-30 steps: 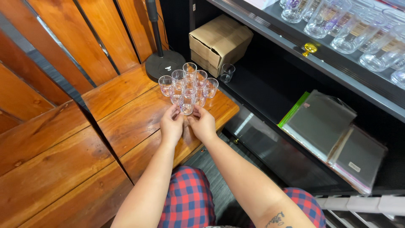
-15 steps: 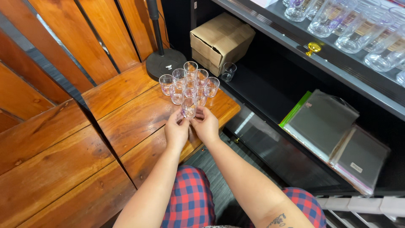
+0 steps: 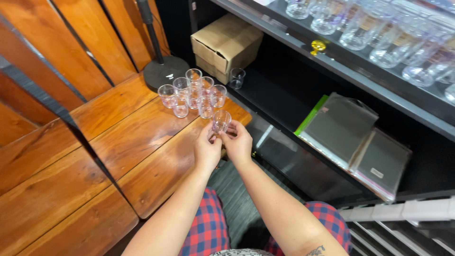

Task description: The person unpacks a cardboard box containing small clear glasses and places them one by one onto a wooden bench. The person then closes the empty box and places it on a nearby shelf.

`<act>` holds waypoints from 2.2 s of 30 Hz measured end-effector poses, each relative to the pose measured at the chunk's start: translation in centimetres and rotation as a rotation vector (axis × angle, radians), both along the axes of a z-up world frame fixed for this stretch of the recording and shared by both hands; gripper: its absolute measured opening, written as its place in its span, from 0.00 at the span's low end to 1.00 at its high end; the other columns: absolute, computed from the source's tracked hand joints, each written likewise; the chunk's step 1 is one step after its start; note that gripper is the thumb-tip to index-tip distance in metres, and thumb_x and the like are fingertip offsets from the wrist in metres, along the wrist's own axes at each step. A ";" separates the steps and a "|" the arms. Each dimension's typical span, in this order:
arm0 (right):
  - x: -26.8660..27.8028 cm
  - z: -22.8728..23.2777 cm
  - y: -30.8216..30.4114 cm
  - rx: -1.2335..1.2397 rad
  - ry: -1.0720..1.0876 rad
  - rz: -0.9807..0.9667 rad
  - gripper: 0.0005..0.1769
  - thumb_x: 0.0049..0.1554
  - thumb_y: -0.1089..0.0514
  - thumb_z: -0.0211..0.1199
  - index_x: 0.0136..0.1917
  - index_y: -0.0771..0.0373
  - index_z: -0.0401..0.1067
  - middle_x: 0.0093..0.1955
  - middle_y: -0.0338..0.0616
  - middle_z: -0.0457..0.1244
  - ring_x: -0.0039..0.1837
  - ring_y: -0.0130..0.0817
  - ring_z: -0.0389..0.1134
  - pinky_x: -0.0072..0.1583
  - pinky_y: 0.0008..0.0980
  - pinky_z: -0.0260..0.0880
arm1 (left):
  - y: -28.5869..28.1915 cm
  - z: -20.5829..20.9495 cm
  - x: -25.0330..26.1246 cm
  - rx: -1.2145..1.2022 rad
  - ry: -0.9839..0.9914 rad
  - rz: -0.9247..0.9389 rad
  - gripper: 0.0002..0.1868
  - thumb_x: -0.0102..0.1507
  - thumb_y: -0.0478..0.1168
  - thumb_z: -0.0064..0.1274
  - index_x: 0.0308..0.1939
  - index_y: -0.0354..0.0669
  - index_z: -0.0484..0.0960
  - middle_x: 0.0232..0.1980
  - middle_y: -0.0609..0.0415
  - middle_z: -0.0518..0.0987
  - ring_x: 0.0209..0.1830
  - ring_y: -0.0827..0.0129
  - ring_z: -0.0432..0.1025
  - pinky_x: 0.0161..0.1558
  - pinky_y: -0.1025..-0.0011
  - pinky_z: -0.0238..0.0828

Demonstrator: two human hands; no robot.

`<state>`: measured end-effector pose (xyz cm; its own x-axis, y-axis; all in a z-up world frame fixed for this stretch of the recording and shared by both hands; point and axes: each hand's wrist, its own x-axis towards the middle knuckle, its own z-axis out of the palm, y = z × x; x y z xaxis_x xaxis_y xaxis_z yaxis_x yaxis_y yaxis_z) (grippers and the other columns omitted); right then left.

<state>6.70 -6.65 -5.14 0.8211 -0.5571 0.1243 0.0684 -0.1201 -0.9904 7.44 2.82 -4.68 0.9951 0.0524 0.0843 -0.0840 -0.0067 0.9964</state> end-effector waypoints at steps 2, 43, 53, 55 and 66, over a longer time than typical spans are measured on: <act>-0.1 0.4 -1.4 0.002 -0.010 -0.031 0.28 0.48 0.69 0.78 0.62 0.67 0.75 0.57 0.58 0.70 0.57 0.42 0.74 0.56 0.32 0.81 | -1.6 -0.1 0.4 0.028 0.009 -0.017 0.32 0.59 0.31 0.60 0.68 0.41 0.76 0.64 0.34 0.78 0.65 0.51 0.73 0.60 0.70 0.77; 14.6 -2.0 -13.3 -0.212 0.231 -0.186 0.32 0.52 0.62 0.73 0.70 0.63 0.71 0.64 0.52 0.69 0.63 0.39 0.73 0.61 0.33 0.79 | -16.1 -2.9 19.4 0.157 0.278 -0.234 0.31 0.62 0.44 0.49 0.71 0.44 0.73 0.68 0.48 0.77 0.73 0.59 0.68 0.70 0.60 0.68; 14.6 -1.3 -12.4 -0.049 0.212 -0.160 0.38 0.52 0.59 0.73 0.74 0.62 0.66 0.66 0.53 0.67 0.67 0.38 0.71 0.68 0.36 0.72 | -16.5 -0.6 18.6 0.113 0.311 -0.208 0.30 0.64 0.45 0.46 0.70 0.43 0.74 0.65 0.47 0.78 0.72 0.58 0.68 0.71 0.59 0.67; 14.6 -0.8 -12.3 -0.059 0.211 -0.152 0.38 0.53 0.59 0.73 0.75 0.63 0.65 0.66 0.54 0.66 0.67 0.39 0.71 0.69 0.37 0.71 | -16.5 -0.3 18.7 0.115 0.310 -0.216 0.30 0.64 0.45 0.46 0.71 0.43 0.74 0.66 0.47 0.78 0.72 0.58 0.69 0.70 0.59 0.67; 14.2 0.8 -12.1 0.032 0.223 0.004 0.43 0.58 0.59 0.68 0.81 0.67 0.54 0.79 0.59 0.56 0.77 0.44 0.61 0.73 0.42 0.67 | -15.6 1.4 18.5 0.153 0.297 -0.294 0.33 0.65 0.46 0.47 0.74 0.40 0.71 0.69 0.42 0.76 0.75 0.54 0.65 0.73 0.57 0.62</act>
